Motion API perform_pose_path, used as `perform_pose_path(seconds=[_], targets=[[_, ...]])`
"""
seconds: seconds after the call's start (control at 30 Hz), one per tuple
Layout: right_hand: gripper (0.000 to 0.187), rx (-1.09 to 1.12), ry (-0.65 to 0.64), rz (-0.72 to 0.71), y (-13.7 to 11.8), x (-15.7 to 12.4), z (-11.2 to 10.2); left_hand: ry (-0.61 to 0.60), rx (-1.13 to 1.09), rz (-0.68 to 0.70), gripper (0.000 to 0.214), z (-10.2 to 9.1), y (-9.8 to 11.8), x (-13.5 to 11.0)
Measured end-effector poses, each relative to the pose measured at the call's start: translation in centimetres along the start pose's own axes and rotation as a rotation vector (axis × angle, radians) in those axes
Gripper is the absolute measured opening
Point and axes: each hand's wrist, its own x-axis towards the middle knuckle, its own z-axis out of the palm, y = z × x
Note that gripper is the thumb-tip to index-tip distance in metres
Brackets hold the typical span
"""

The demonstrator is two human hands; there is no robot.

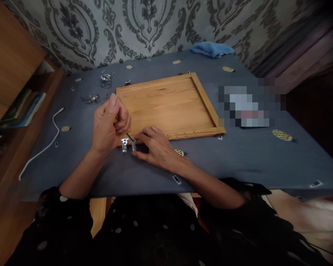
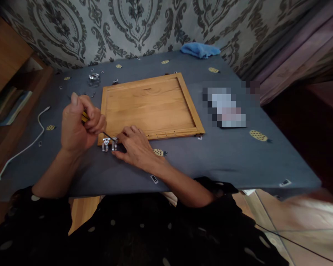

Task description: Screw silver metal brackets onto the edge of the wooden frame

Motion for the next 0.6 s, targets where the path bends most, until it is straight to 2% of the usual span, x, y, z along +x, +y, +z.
perform_pose_path(seconds=[0.17,0.37,0.6], targets=[[0.039,-0.011,-0.018,0.016,-0.2,0.0,-0.3,-0.005,0.006,0.024,0.054,0.5,-0.1,-0.3],[0.037,0.006,-0.008,0.006,-0.2,0.1,-0.3,0.099,0.036,0.015,0.045,0.6,0.0,-0.4],[0.039,-0.009,0.003,0.005,-0.2,0.0,-0.1,0.016,0.039,-0.02,0.045,1.1,-0.1,-0.2]])
